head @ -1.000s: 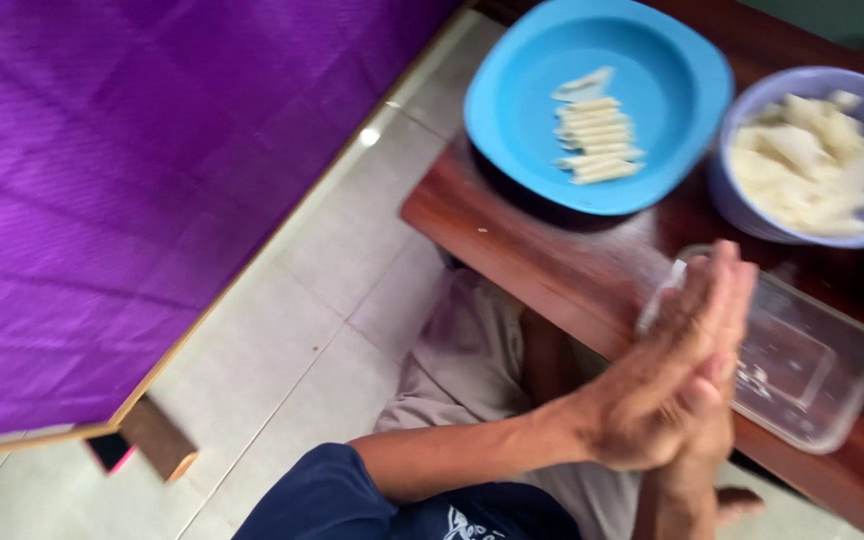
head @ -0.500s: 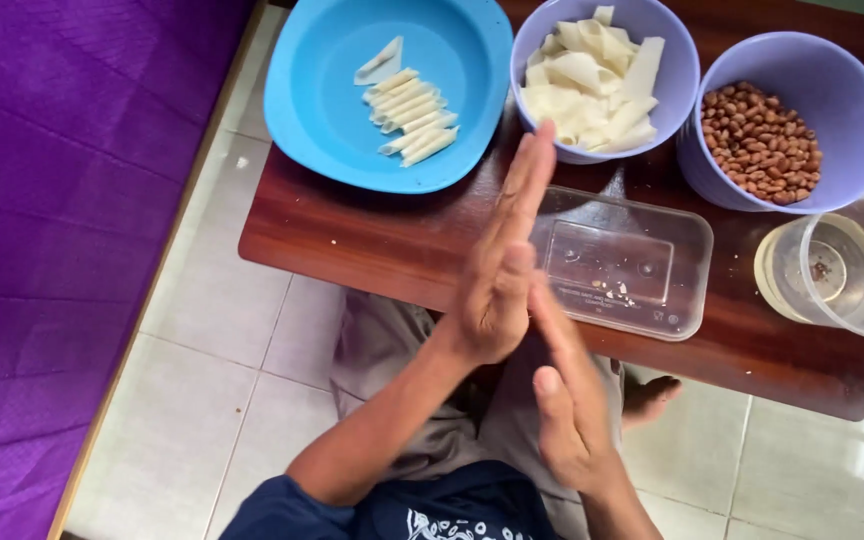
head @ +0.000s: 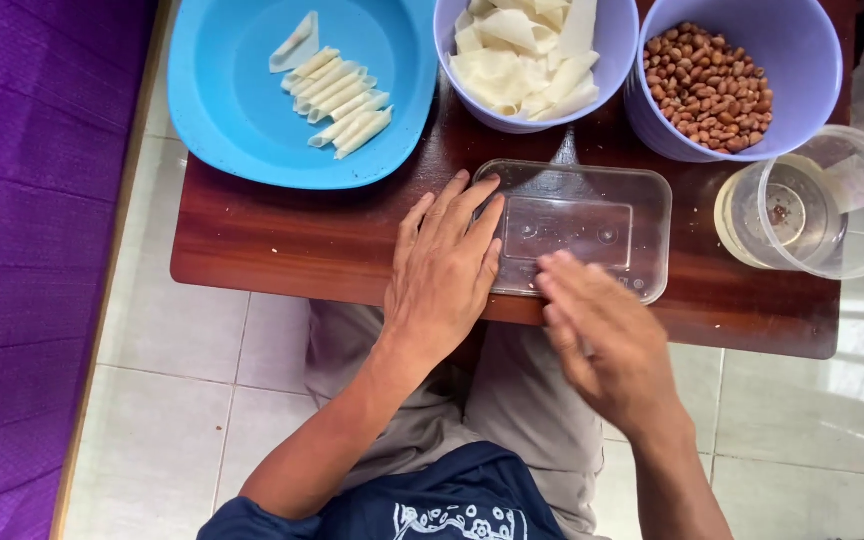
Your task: Rolling individual peanuts into small square wrappers to prepare snacks.
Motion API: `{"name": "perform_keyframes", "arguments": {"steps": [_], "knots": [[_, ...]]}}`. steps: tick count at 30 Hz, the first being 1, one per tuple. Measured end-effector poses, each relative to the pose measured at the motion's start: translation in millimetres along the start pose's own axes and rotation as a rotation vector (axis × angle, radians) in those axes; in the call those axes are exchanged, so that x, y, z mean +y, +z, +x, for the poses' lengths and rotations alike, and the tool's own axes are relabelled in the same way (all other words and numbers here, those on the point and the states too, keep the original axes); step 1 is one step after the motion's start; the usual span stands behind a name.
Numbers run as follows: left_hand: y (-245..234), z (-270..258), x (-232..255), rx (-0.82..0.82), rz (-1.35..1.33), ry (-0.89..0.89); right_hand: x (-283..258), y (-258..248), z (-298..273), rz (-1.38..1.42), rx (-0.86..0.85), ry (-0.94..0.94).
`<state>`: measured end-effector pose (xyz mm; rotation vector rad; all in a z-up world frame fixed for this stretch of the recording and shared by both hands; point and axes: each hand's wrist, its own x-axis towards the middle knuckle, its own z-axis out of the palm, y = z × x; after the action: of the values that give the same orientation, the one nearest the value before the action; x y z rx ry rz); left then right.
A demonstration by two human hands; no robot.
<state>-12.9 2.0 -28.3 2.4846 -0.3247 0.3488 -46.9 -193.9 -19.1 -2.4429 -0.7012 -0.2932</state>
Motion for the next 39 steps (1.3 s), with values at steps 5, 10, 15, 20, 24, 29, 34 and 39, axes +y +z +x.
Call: {"name": "perform_keyframes", "arguments": {"steps": [5, 10, 15, 20, 24, 29, 34, 39], "knots": [[1, 0, 1, 0.014, 0.0, 0.002, -1, 1, 3, -0.037, 0.077, 0.066], [2, -2, 0, 0.042, -0.019, 0.003, -1, -2, 23, 0.049, -0.003, 0.0], [2, -3, -1, 0.058, -0.022, -0.057, 16, 6, 66, -0.124, -0.038, -0.071], [-1, -4, 1, 0.039, 0.042, -0.063, 2, 7, 61, -0.006, -0.199, -0.207], [1, -5, 1, 0.057, 0.048, -0.083, 8, -10, 32, 0.045, -0.247, -0.243], [0, -4, 3, 0.077, 0.007, -0.093, 39, -21, -10, 0.049, -0.059, -0.06], [-2, -14, 6, 0.063, -0.027, -0.096, 22, -20, -56, -0.221, 0.289, 0.252], [-5, -29, 13, 0.09, -0.011, -0.098, -11, 26, -115, 0.952, 0.37, 1.051]]}}
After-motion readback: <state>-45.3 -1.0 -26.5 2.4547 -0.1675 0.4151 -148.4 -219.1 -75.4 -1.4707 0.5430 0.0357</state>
